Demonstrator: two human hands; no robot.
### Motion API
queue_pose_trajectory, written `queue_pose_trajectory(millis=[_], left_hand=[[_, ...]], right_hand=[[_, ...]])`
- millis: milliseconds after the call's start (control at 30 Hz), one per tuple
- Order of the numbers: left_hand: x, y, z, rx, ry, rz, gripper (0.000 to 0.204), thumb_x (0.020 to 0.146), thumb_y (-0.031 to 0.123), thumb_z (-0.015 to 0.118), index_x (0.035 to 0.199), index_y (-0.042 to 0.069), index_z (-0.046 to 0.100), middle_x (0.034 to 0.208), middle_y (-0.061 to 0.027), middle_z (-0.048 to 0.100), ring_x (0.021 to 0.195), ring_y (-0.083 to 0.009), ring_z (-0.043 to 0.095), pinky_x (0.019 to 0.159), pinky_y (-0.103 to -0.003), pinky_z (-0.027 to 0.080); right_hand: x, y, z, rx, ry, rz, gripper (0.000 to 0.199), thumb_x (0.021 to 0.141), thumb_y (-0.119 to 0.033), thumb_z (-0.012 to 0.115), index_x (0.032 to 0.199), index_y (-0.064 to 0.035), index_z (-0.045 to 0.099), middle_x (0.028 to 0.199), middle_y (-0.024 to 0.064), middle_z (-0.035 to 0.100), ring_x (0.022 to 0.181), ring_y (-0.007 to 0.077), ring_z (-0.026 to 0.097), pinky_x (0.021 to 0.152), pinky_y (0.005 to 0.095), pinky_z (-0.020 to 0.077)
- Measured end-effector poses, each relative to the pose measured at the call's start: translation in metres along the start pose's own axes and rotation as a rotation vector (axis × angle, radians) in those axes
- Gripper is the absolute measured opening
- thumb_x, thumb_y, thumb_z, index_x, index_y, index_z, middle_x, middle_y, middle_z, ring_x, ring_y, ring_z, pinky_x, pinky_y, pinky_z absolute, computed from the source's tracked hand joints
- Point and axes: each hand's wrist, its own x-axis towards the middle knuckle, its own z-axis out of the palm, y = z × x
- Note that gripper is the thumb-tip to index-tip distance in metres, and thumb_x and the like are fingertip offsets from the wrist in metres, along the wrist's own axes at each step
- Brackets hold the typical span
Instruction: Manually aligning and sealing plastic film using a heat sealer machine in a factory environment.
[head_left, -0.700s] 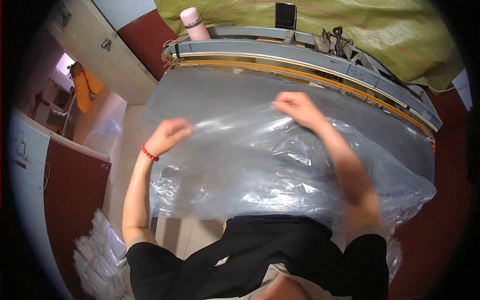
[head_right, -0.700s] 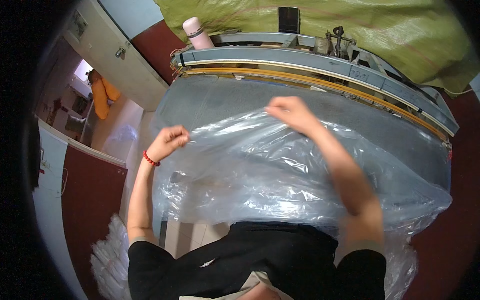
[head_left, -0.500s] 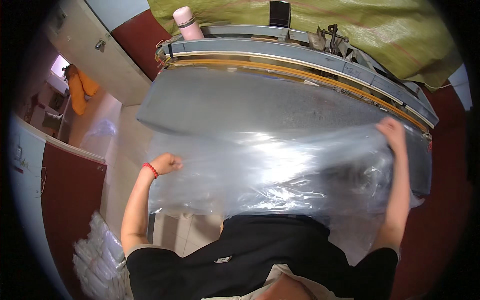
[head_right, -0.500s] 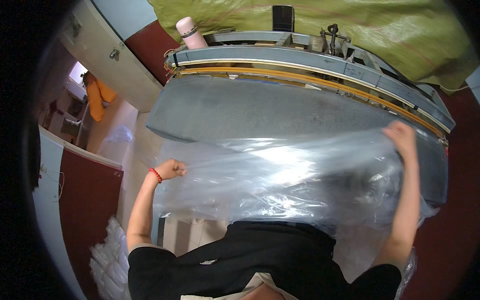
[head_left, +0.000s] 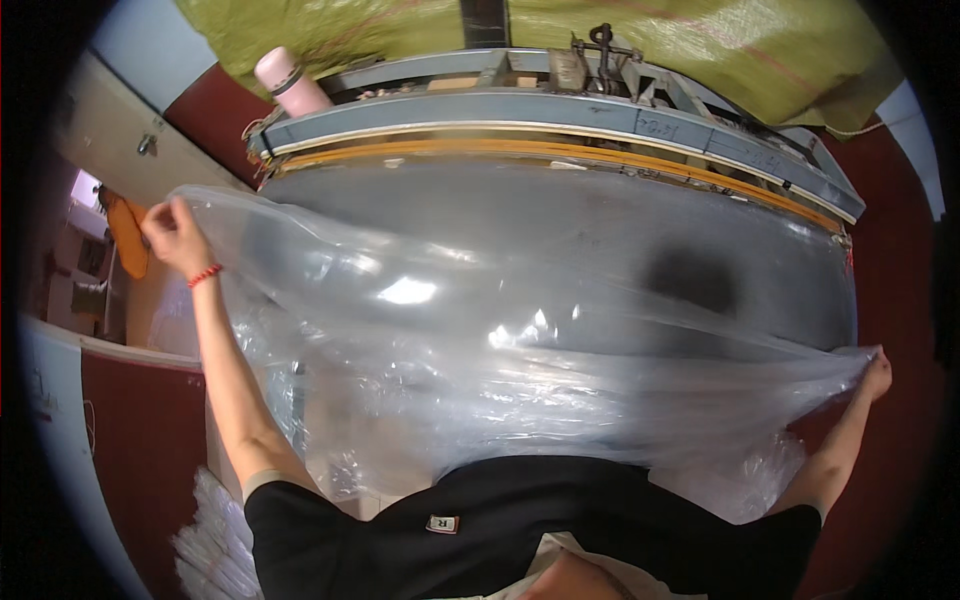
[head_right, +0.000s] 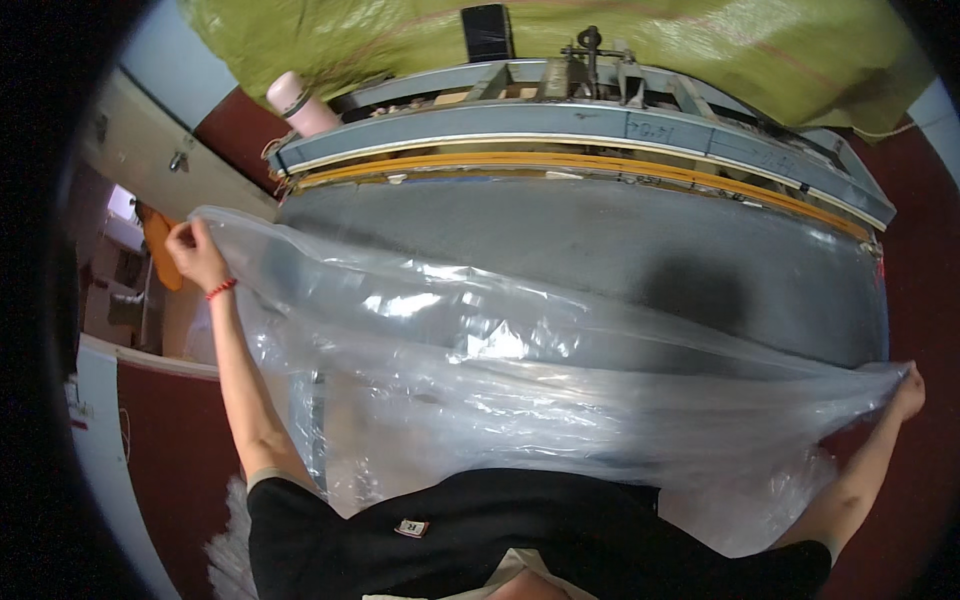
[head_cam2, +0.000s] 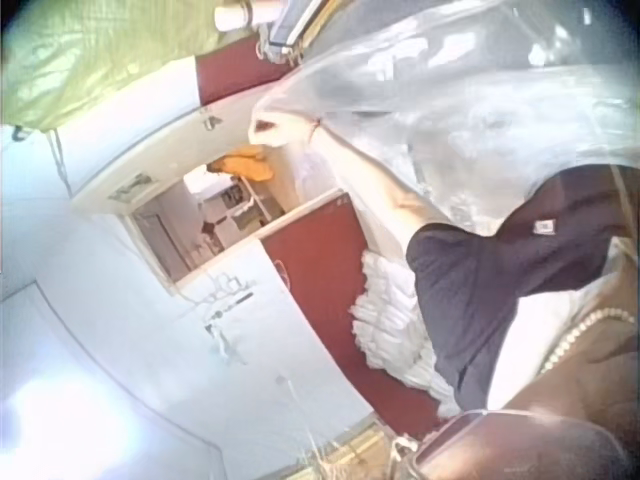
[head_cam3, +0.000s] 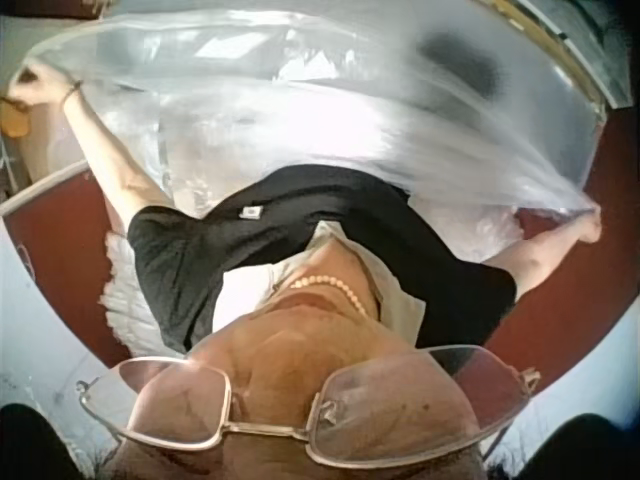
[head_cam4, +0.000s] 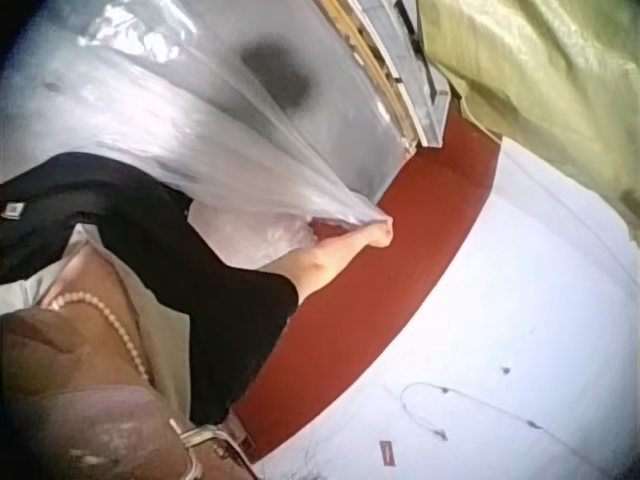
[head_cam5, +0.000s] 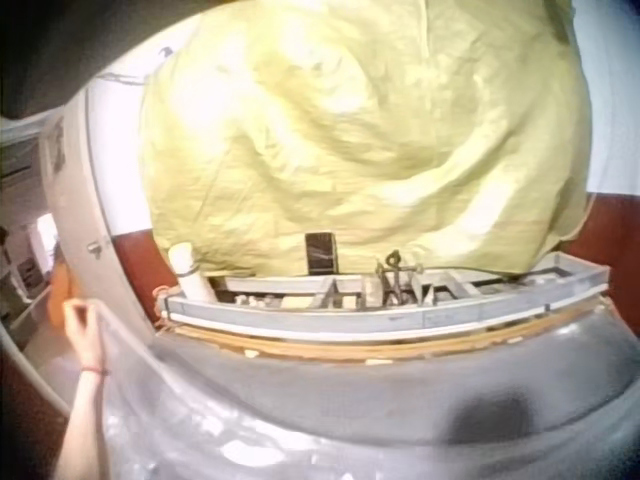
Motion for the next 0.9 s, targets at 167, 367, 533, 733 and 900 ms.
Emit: queue_pose_trajectory(millis=[167, 367, 533, 733, 900], left_hand=[[-0.099, -0.076, 0.096, 0.377, -0.992, 0.033, 0.064, 0.079, 0.048, 0.049, 0.129, 0.011, 0.035, 0.133, -0.0152, 0.032, 0.124, -0.0260, 0.029, 0.101, -0.035, 0.023], [-0.074, -0.144, 0.107, 0.237, -1.073, -0.091, 0.071, 0.080, 0.054, 0.044, 0.135, 0.017, 0.019, 0.138, -0.0205, 0.016, 0.128, -0.0325, 0.017, 0.103, -0.038, 0.018], [-0.050, -0.095, 0.112, 0.408, -1.158, -0.171, 0.057, 0.079, 0.046, 0.054, 0.121, 0.008, 0.045, 0.111, -0.0221, 0.052, 0.108, -0.0323, 0.047, 0.089, -0.037, 0.038], [-0.089, 0.199, 0.110, -0.546, -1.343, 0.027, 0.019, 0.081, 0.021, 0.058, 0.078, 0.003, 0.058, 0.060, 0.0017, 0.051, 0.053, -0.0070, 0.045, 0.049, -0.022, 0.038], [-0.206, 0.491, 0.026, -1.237, -1.947, -0.004, 0.020, 0.083, 0.017, 0.055, 0.096, 0.002, 0.058, 0.078, -0.0015, 0.058, 0.070, -0.0081, 0.054, 0.062, -0.021, 0.046]], right_hand=[[-0.017, -0.040, 0.058, 0.302, -0.261, -0.116, 0.028, 0.074, -0.028, 0.064, 0.084, -0.0020, 0.064, 0.078, 0.0079, 0.063, 0.070, 0.0139, 0.055, 0.068, 0.0280, 0.0437], [-0.065, -0.094, 0.056, -0.299, -0.088, -0.071, 0.032, 0.078, -0.037, 0.053, 0.098, -0.0137, 0.060, 0.097, 0.0114, 0.060, 0.092, 0.0312, 0.056, 0.074, 0.0425, 0.0447], [-0.083, -0.109, 0.041, -0.319, -0.069, -0.028, 0.032, 0.078, -0.037, 0.052, 0.098, -0.0136, 0.060, 0.098, 0.0110, 0.060, 0.092, 0.0308, 0.056, 0.075, 0.0417, 0.0449], [-0.088, -0.122, 0.046, -0.322, -0.109, -0.045, 0.029, 0.080, -0.032, 0.050, 0.096, -0.0090, 0.059, 0.099, 0.0150, 0.059, 0.094, 0.0315, 0.056, 0.076, 0.0429, 0.0464], [-0.080, -0.104, 0.054, -0.254, -0.054, -0.053, 0.027, 0.080, -0.028, 0.050, 0.093, -0.0050, 0.055, 0.090, 0.0155, 0.061, 0.086, 0.0321, 0.059, 0.073, 0.0424, 0.0468]])
